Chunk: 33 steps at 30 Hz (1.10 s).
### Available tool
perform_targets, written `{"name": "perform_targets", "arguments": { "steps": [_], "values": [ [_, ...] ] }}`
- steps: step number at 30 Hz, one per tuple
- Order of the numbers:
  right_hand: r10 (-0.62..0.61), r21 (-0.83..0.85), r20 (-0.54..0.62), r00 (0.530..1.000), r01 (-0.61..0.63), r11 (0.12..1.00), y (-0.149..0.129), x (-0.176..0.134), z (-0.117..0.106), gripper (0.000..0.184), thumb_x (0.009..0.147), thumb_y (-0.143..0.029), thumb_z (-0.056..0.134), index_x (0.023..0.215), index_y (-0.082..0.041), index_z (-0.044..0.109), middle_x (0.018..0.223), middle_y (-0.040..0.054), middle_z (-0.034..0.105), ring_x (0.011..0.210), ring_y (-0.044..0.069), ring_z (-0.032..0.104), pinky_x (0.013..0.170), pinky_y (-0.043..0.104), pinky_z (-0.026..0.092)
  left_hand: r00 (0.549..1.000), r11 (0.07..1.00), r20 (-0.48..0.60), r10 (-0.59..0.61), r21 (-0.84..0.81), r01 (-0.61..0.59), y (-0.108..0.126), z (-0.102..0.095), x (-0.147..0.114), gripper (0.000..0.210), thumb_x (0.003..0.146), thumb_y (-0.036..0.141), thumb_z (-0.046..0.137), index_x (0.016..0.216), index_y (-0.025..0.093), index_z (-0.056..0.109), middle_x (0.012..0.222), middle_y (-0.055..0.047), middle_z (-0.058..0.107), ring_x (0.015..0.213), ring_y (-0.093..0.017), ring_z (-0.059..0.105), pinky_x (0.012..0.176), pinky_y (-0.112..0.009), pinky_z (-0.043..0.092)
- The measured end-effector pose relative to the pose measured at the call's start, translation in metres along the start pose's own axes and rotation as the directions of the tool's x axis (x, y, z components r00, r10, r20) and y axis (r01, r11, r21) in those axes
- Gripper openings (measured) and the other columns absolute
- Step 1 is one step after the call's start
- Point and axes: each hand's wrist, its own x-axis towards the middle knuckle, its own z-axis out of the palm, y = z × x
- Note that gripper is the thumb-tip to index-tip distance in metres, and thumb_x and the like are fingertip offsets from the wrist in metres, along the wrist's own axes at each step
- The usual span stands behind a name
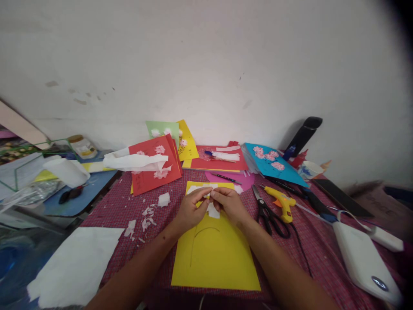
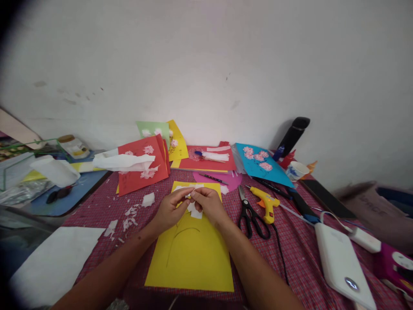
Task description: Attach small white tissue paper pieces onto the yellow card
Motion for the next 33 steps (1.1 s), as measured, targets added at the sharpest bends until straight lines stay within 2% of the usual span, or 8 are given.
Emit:
{"name": "perform_targets", "arguments": {
  "steps": [13, 22, 28, 33],
  "values": [
    [0.003, -0.074, -0.044, 0.999, -0.006, 0.997, -0.0036, 0.0000, 0.0017, 0.026, 0.078, -0.040, 0.062, 0.069, -0.015, 0.063, 0.050, -0.0019, 0.052, 0.042, 0.008, 0.041, 0.042, 0.022, 0.029, 1.000, 1.000, 0.003, -0.012, -0.001, 0.012, 0.0034, -0.0009, 0.0012, 0.033, 0.089, 0.023, 0.049, 0.120, 0.021, 0.060, 0.119, -0.008, 0.063, 0.109, -0.020, 0.058, 0.097, -0.038, 0.046],
    [-0.006, -0.123, -0.073, 0.997, -0.003, 0.992, -0.0063, -0.0003, 0.0036, 0.022, 0.078, -0.034, 0.061, 0.065, -0.015, 0.061, 0.046, -0.0035, 0.050, 0.040, 0.008, 0.039, 0.040, 0.022, 0.026, 0.997, 0.991, 0.008, -0.076, -0.108, 0.076, 0.0039, -0.0007, 0.0038, 0.027, 0.090, 0.022, 0.047, 0.109, 0.019, 0.065, 0.108, -0.007, 0.066, 0.098, -0.017, 0.061, 0.091, -0.033, 0.048],
    [0.008, -0.066, -0.071, 0.997, -0.013, 0.998, -0.0032, 0.0003, 0.0027, 0.022, 0.076, -0.035, 0.063, 0.066, -0.015, 0.061, 0.049, -0.0027, 0.053, 0.040, 0.008, 0.040, 0.041, 0.022, 0.027, 0.995, 0.991, 0.037, -0.093, -0.092, 0.096, 0.0024, -0.0018, 0.0036, 0.027, 0.090, 0.025, 0.047, 0.110, 0.020, 0.065, 0.102, -0.007, 0.068, 0.095, -0.017, 0.062, 0.087, -0.033, 0.049],
    [0.012, -0.042, -0.055, 0.998, -0.014, 0.999, -0.0010, 0.0007, 0.0014, 0.021, 0.074, -0.035, 0.065, 0.068, -0.015, 0.062, 0.050, -0.0022, 0.053, 0.040, 0.008, 0.040, 0.041, 0.022, 0.027, 0.996, 0.996, 0.044, -0.075, -0.048, 0.077, 0.0026, -0.0028, 0.0040, 0.029, 0.091, 0.024, 0.047, 0.113, 0.022, 0.064, 0.108, -0.006, 0.067, 0.100, -0.018, 0.061, 0.091, -0.033, 0.048]
  ]
}}
